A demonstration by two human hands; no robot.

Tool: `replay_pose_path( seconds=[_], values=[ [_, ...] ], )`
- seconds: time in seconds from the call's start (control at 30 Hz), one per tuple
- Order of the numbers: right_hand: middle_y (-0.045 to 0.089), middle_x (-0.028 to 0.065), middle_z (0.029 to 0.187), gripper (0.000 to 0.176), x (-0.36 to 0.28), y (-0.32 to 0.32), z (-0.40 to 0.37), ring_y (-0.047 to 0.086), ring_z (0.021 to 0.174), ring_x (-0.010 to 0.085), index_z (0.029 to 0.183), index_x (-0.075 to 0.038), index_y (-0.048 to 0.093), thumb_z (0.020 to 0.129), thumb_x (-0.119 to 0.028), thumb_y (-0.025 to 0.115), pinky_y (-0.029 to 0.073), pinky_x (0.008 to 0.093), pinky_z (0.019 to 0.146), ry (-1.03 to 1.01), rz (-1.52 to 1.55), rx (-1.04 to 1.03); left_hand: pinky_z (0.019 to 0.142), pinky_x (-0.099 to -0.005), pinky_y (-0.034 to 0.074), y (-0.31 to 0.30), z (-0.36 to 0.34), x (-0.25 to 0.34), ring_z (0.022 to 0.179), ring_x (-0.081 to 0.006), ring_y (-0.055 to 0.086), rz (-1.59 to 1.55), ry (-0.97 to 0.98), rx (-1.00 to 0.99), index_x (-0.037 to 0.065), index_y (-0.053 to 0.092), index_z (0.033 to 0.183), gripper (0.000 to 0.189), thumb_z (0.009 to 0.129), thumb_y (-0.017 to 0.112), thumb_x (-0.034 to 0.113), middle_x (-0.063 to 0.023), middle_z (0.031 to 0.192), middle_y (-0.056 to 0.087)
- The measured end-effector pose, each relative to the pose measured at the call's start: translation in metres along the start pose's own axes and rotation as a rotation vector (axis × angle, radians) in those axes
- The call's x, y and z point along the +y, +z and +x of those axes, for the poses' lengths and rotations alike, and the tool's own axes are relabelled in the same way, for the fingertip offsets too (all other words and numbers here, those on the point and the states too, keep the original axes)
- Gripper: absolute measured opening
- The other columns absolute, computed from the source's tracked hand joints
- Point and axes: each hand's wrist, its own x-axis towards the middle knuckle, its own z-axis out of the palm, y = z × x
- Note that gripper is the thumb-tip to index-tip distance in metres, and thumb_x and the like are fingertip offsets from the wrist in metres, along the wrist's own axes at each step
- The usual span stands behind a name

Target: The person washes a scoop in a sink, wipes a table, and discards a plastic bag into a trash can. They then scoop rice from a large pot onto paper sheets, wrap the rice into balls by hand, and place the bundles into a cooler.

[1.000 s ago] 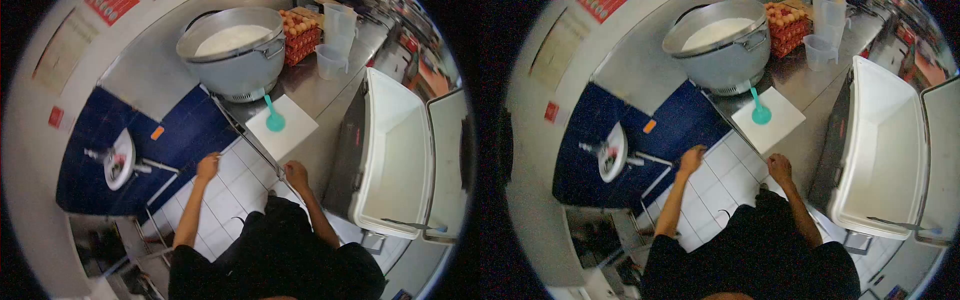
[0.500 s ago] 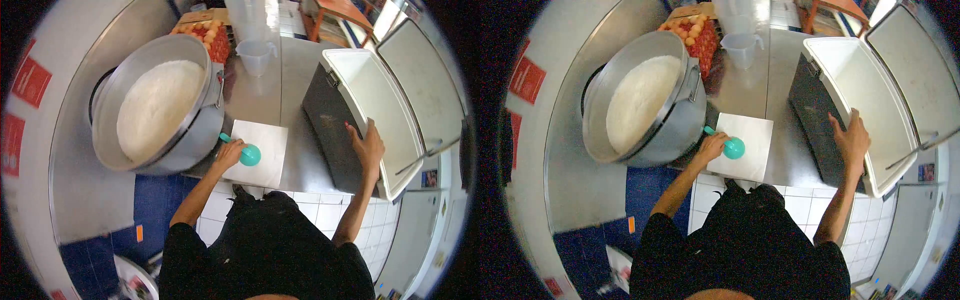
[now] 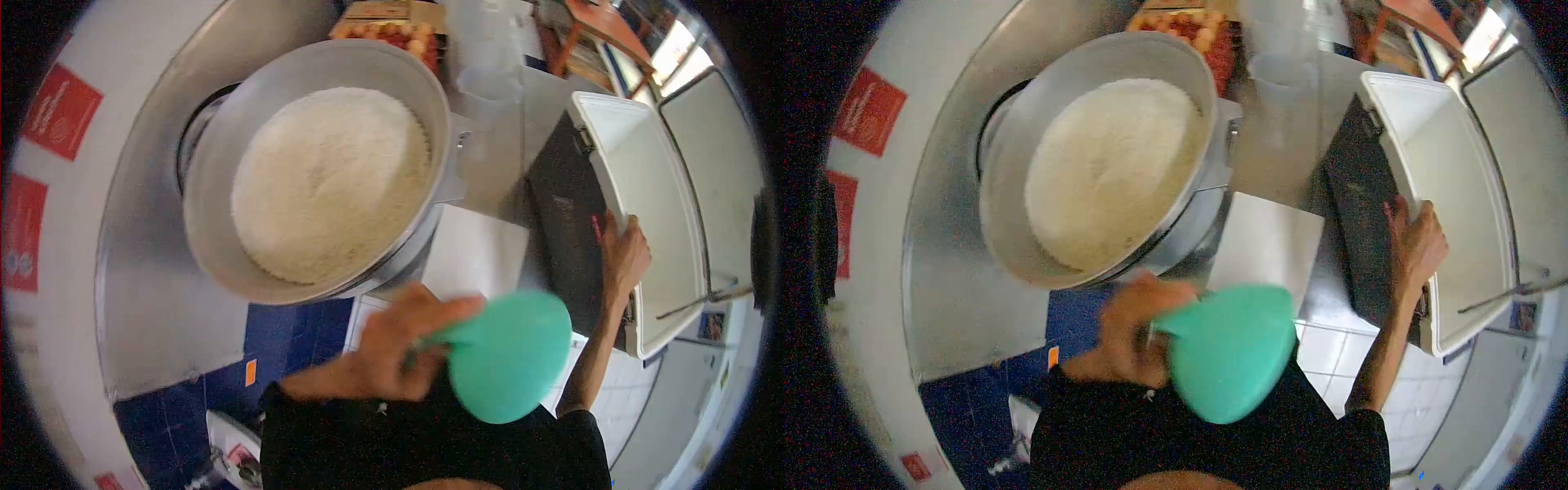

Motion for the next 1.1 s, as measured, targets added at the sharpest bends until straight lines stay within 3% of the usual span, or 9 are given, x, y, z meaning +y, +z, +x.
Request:
replay_pose_path(
  seconds=[0.07, 0.2, 0.27, 0.4, 0.47, 0.77, 0.9, 0.97, 1.1],
  values=[
    [0.068, 0.0203, 0.083, 0.044, 0.003, 0.007, -0.008, 0.067, 0.072, 0.0388, 0.084, -0.003, 0.058, 0.090, -0.046, 0.058, 0.053, 0.0481, 0.062, -0.035, -0.017, 0.040, 0.075, -0.0375, 0.050, -0.029, -0.004, -0.034, 0.083, -0.0284, 0.065, 0.181, 0.201, 0.211, 0.000, 0.056, 0.123, 0.032, 0.095, 0.047, 0.013, -0.0188, 0.107, 0.066],
    [0.068, 0.0198, 0.096, 0.037, 0.003, -0.010, -0.014, 0.066, 0.085, 0.0380, 0.092, -0.002, 0.061, 0.091, -0.039, 0.058, 0.052, 0.0466, 0.073, -0.040, 0.102, -0.108, 0.071, -0.0403, 0.049, -0.085, 0.064, -0.022, 0.079, -0.0352, 0.064, 0.706, -0.211, 0.036, 0.013, 0.058, 0.117, 0.022, 0.098, 0.046, 0.014, -0.0189, 0.090, 0.065],
    [0.065, 0.0182, 0.107, 0.028, -0.001, -0.017, -0.022, 0.061, 0.101, 0.0365, 0.103, -0.002, 0.062, 0.091, -0.027, 0.062, 0.048, 0.0451, 0.087, -0.296, 0.382, 0.414, 0.073, -0.0466, 0.048, -0.113, 0.074, -0.068, 0.082, -0.0406, 0.063, 0.891, -0.465, -0.200, 0.012, 0.058, 0.113, 0.022, 0.099, 0.043, 0.020, -0.0215, 0.087, 0.065],
    [0.063, 0.0154, 0.097, 0.013, -0.003, 0.024, -0.095, 0.058, 0.091, 0.0341, 0.095, -0.001, 0.063, 0.083, -0.002, 0.057, 0.044, 0.0401, 0.085, -0.460, 0.965, 0.180, 0.077, -0.0481, 0.047, -0.133, 0.058, -0.130, 0.084, -0.0408, 0.062, 1.060, -0.625, -0.350, 0.007, 0.059, 0.108, 0.024, 0.099, 0.042, 0.021, -0.0220, 0.091, 0.065],
    [0.065, 0.0160, 0.091, 0.008, 0.001, 0.067, -0.143, 0.060, 0.086, 0.0349, 0.088, -0.001, 0.064, 0.086, -0.007, 0.059, 0.044, 0.0405, 0.084, -0.281, 0.989, -0.216, 0.079, -0.0480, 0.047, -0.128, 0.050, -0.151, 0.085, -0.0403, 0.063, 1.058, -0.715, -0.390, 0.006, 0.060, 0.108, 0.025, 0.098, 0.042, 0.021, -0.0221, 0.092, 0.065],
    [0.063, 0.0140, 0.099, 0.015, 0.037, 0.167, -0.259, 0.058, 0.101, 0.0322, 0.094, -0.005, 0.064, 0.081, -0.011, 0.067, 0.046, 0.0411, 0.086, -0.140, 0.718, -0.487, 0.074, -0.0394, 0.050, -0.090, 0.061, -0.146, 0.075, -0.0277, 0.061, 0.586, -1.201, -0.614, 0.002, 0.062, 0.108, 0.029, 0.100, 0.040, 0.019, -0.0145, 0.085, 0.066],
    [0.056, 0.0148, 0.116, 0.020, 0.024, 0.167, -0.264, 0.049, 0.115, 0.0343, 0.099, -0.008, 0.064, 0.081, -0.017, 0.068, 0.039, 0.0468, 0.097, -0.233, 0.632, -0.469, 0.069, -0.0399, 0.049, -0.090, 0.052, -0.152, 0.070, -0.0230, 0.059, 0.492, -1.220, -0.677, 0.004, 0.061, 0.110, 0.028, 0.101, 0.040, 0.019, -0.0095, 0.081, 0.065],
    [0.054, 0.0146, 0.120, 0.022, 0.021, 0.170, -0.268, 0.047, 0.117, 0.0345, 0.100, -0.008, 0.065, 0.081, -0.019, 0.068, 0.037, 0.0483, 0.099, -0.247, 0.582, -0.491, 0.060, -0.0419, 0.048, -0.091, 0.019, -0.181, 0.057, -0.0276, 0.060, 0.311, -0.596, -0.546, 0.003, 0.061, 0.108, 0.026, 0.098, 0.042, 0.017, -0.0193, 0.075, 0.063],
    [0.053, 0.0138, 0.121, 0.026, 0.013, 0.181, -0.278, 0.046, 0.119, 0.0338, 0.104, -0.010, 0.065, 0.081, -0.021, 0.069, 0.036, 0.0478, 0.100, -0.193, 0.540, -0.455, 0.064, -0.0441, 0.048, -0.058, 0.035, -0.123, 0.062, -0.0317, 0.061, 0.391, -0.691, -0.459, 0.004, 0.058, 0.110, 0.024, 0.100, 0.041, 0.019, -0.0216, 0.076, 0.062]
  ],
)
